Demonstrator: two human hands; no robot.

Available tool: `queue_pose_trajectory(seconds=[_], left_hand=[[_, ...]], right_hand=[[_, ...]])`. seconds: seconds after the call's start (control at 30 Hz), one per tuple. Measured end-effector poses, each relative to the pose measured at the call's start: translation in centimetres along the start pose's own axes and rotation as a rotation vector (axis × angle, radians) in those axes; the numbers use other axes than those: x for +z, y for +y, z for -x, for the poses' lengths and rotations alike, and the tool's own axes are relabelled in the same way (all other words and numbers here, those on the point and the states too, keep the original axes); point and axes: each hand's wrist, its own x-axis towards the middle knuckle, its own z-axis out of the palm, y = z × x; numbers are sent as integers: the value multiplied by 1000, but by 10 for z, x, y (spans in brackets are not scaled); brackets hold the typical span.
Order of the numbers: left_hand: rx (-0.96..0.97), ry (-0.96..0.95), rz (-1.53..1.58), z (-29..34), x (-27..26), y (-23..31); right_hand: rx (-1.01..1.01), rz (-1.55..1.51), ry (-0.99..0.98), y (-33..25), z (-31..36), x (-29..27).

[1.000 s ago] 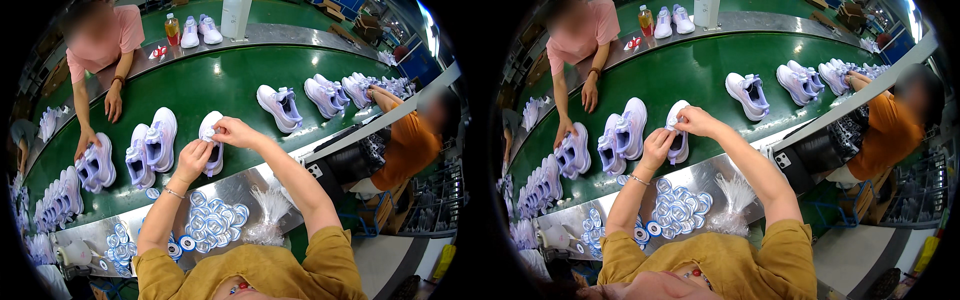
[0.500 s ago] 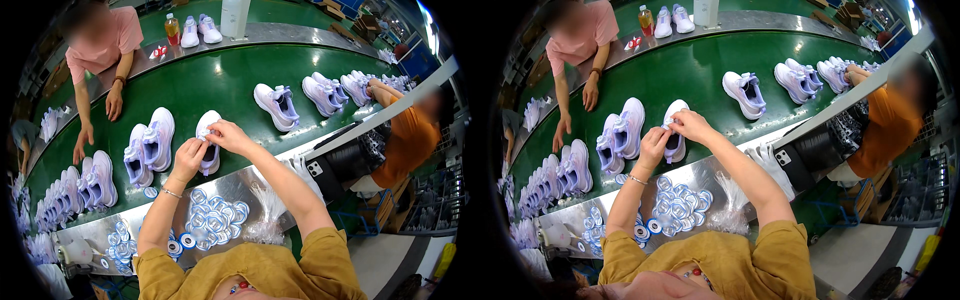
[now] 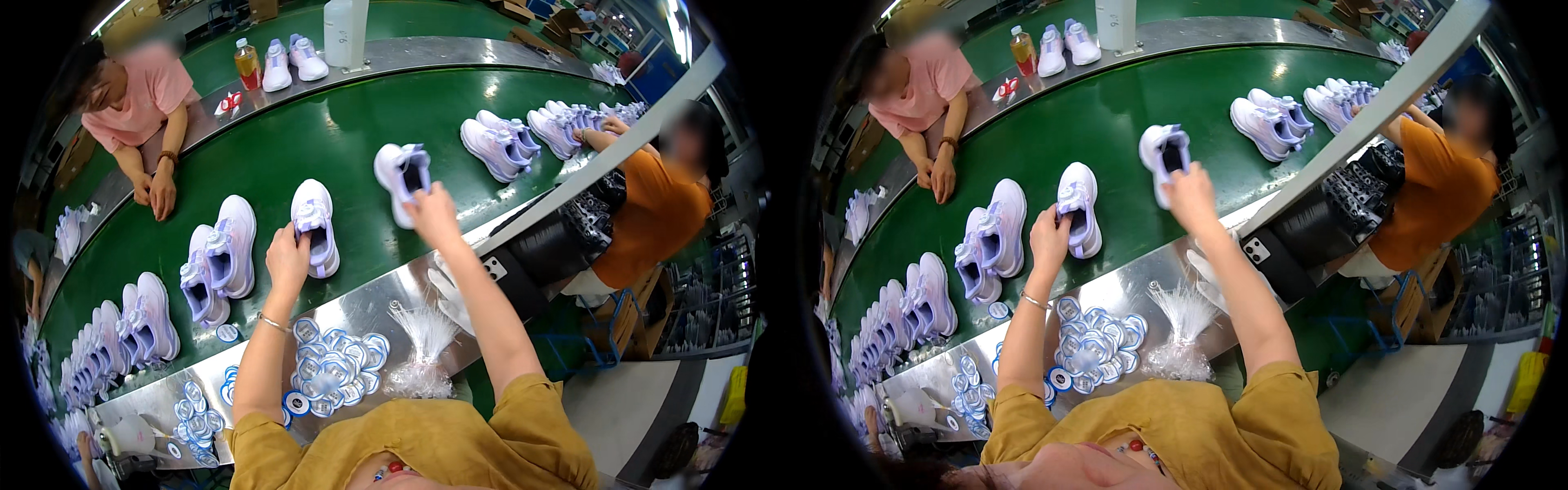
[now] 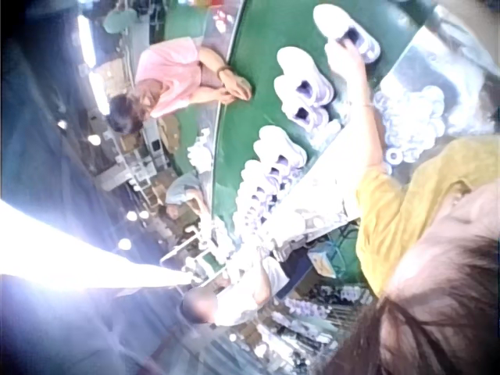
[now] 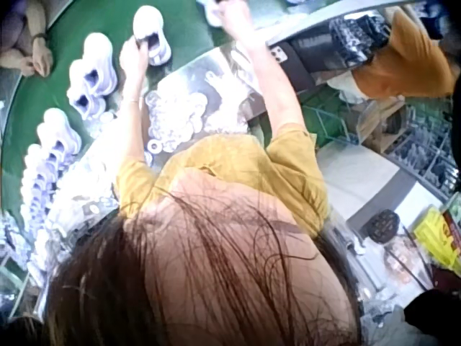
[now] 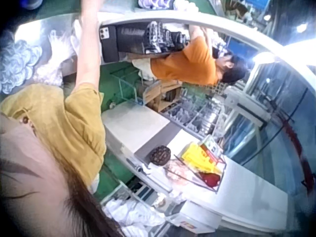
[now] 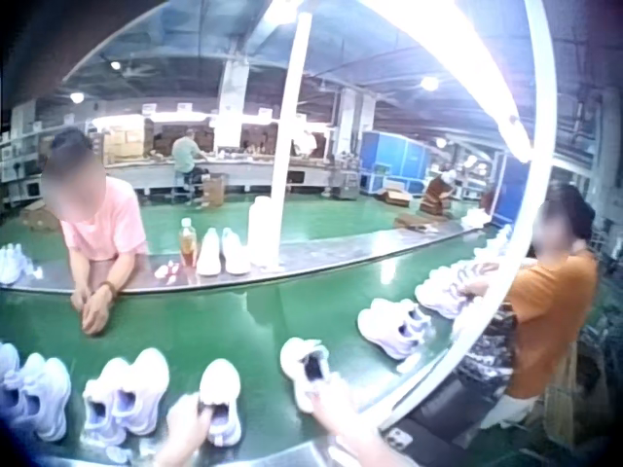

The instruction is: The person stands at a factory assembly line and repeatedly picks up small circular tags, peels their backing, and sticks them inside the tongue of white sneakers moving along a green conveyor belt. The person handles shoes and tags one at a time, placing each tagged shoe back on the belt.

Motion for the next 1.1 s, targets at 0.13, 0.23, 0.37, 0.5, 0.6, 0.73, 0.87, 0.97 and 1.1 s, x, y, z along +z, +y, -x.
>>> queue_pose_trajectory(seconds=[0.13,0.23,0.37,0.5,0.6,0.73,0.87,0.97,1.1], left_hand=[[189,150,-31,-4,9,4],[276,362,62,-6,-6,42],[293,82,228,-7,39,81],[162,124,224,-21,61,77],[43,-34,348,-22,49,74],[123,-113,115,-27,50,65],[350,349,50,-7,38,96],[604,225,8,-12,42,89],[617,222,-40,-12,47,76]], right_hand=[[24,-166,-193,-61,33,-28],[180,-399,7,-44,20,-20],[88,-631,-7,-34,3,25],[18,-577,179,-22,-3,35],[179,-839,-12,-13,-1,33],[-144,-630,113,-22,3,25],[-158,-470,25,-30,13,15],[-206,-458,97,-32,13,18],[-221,-461,139,-40,-6,-3]])
